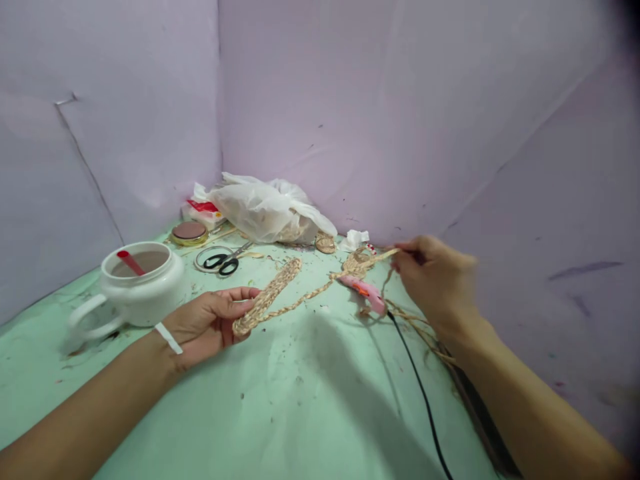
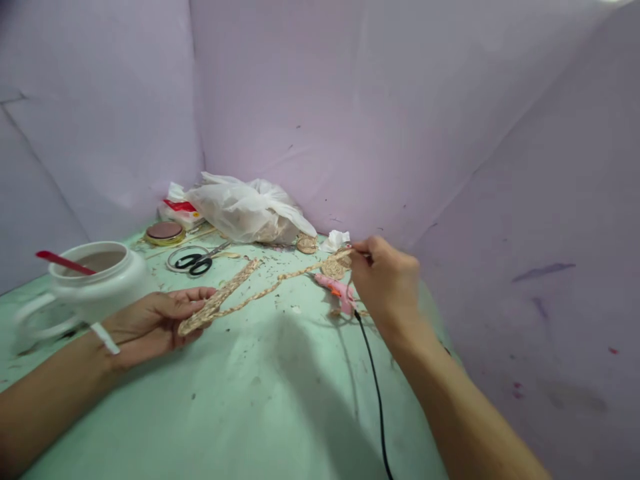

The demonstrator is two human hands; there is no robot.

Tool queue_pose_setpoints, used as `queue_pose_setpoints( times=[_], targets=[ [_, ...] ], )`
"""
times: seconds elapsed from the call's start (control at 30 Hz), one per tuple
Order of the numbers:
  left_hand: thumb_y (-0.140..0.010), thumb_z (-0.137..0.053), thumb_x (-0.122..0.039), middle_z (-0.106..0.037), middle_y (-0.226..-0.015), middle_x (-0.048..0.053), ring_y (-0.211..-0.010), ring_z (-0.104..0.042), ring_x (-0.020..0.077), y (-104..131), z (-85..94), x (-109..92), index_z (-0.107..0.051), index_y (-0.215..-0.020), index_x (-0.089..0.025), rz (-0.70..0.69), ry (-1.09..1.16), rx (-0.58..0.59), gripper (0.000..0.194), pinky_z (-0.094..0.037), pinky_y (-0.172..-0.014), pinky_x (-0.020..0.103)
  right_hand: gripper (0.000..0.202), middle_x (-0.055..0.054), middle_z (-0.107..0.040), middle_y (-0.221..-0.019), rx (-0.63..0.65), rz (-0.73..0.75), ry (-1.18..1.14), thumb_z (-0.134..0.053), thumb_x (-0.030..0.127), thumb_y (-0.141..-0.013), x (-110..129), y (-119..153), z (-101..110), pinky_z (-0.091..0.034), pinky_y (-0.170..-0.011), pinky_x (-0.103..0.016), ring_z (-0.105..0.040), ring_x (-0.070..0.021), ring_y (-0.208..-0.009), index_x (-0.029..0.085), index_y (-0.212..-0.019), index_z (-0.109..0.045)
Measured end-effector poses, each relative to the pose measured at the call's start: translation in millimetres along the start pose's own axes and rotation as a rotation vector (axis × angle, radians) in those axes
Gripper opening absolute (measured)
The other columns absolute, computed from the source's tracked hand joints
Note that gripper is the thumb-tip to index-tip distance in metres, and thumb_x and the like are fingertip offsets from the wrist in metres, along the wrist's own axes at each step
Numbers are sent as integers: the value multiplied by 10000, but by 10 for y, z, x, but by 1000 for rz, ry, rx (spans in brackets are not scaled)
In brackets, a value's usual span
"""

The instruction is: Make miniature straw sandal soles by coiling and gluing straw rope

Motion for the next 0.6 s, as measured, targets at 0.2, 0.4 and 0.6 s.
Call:
queue_pose_setpoints(
  times=[0.2, 0.4, 0.6],
  targets=[
    [-650, -579, 86, -657, -683, 43, -496, -605, 111, 50, -66, 24, -583, -823, -122, -123, 12, -98, 270, -514, -461, 191, 88, -81, -677, -1033, -192, 77, -429, -625, 146, -728, 296, -181, 155, -509, -854, -443, -639, -245, -1007, 207, -716, -563],
    [-610, -628, 70, -647, -649, 20, -471, -567, 92, 46, -115, 23, -590, -804, -126, -229, -8, -119, 278, -482, -442, 173, 184, -24, -599, -1214, -289, 602, 113, -537, 87, -771, 586, -241, 349, -43, -1104, -591, -388, -263, -1305, 243, -686, -583],
    [-531, -725, -4, -646, -649, 17, -507, -572, 104, 8, -82, 123, -617, -784, -123, -215, -91, -138, 300, -474, -466, 188, 195, -55, -600, -1199, -35, 624, 63, -492, 110, -772, 385, -349, 174, -367, -995, -430, -521, -225, -1164, 237, -804, -636]
  ],
)
Point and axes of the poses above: each hand's wrist, its own y-axis away from the middle knuckle, its own z-axis out of the back of the hand, x = y × z, the point moved 8 cm from there along -y, towards the middle knuckle
